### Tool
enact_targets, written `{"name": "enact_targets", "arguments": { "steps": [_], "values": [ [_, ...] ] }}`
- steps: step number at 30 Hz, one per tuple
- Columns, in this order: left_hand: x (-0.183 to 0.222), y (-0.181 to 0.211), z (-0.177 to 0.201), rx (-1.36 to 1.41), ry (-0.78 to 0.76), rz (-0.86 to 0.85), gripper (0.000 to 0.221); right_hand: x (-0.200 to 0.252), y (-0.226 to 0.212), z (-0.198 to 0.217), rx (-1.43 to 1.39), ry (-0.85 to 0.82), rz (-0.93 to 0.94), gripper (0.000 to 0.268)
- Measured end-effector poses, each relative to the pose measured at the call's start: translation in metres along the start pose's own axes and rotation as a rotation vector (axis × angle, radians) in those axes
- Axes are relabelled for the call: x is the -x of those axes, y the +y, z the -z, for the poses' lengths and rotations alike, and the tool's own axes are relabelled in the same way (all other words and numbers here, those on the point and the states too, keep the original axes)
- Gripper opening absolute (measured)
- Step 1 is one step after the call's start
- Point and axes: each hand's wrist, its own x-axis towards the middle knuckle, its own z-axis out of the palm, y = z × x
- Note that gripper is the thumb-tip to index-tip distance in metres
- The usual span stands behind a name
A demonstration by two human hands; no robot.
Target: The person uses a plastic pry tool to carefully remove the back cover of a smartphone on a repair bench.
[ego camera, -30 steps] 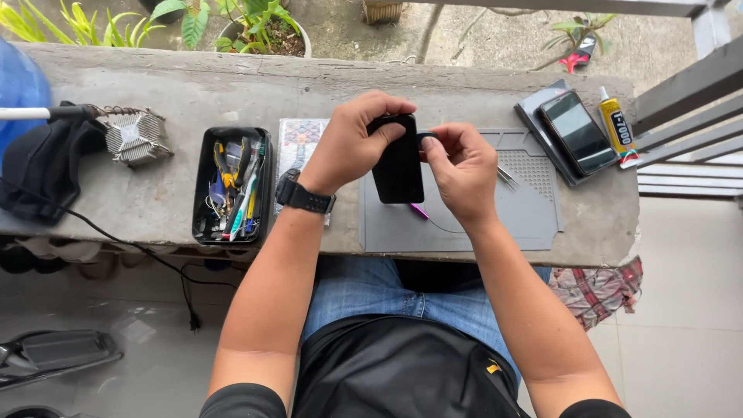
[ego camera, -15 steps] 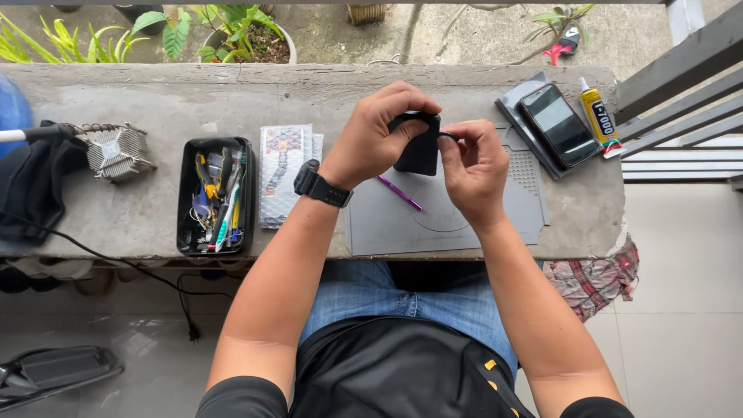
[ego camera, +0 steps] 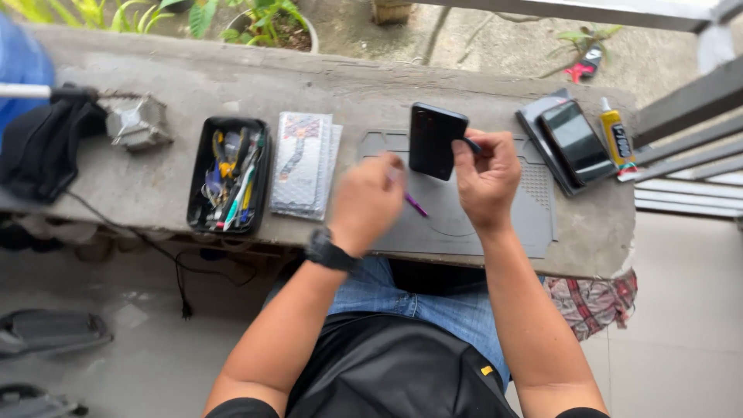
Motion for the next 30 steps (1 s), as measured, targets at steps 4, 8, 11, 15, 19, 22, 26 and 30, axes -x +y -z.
{"name": "enact_targets", "arguments": {
  "steps": [4, 8, 11, 15, 19, 22, 26, 30],
  "values": [
    [0.038, 0.022, -0.039, -0.252, -0.061, 0.004, 0.030, 0.002, 0.010, 0.002, 0.002, -0.056, 0.038, 0.017],
    [0.040, 0.015, -0.051, -0.345, 0.028, 0.096, 0.022, 0.005, 0.005, 0.004, 0.005, -0.087, 0.079, 0.019],
    [0.025, 0.009, -0.072, -0.355, 0.061, 0.206, 0.018, 0.006, 0.004, 0.002, -0.013, -0.113, 0.100, 0.018],
    [0.012, 0.000, -0.099, -0.304, -0.157, 0.431, 0.027, 0.009, -0.016, -0.012, -0.035, -0.103, 0.105, 0.020],
    [0.010, -0.007, -0.092, -0.251, -0.120, 0.469, 0.032, 0.014, -0.020, -0.015, -0.051, -0.107, 0.113, 0.022],
    [0.006, -0.021, -0.076, -0.328, -0.061, 0.479, 0.040, 0.012, -0.020, -0.016, -0.044, -0.109, 0.136, 0.021],
    [0.005, -0.065, -0.059, -0.603, 0.130, 0.374, 0.038, 0.013, -0.020, -0.015, -0.067, -0.116, 0.122, 0.022],
    [0.006, -0.084, -0.064, -0.752, 0.279, 0.288, 0.032, 0.010, -0.026, -0.016, -0.070, -0.118, 0.139, 0.021]
  ]
}}
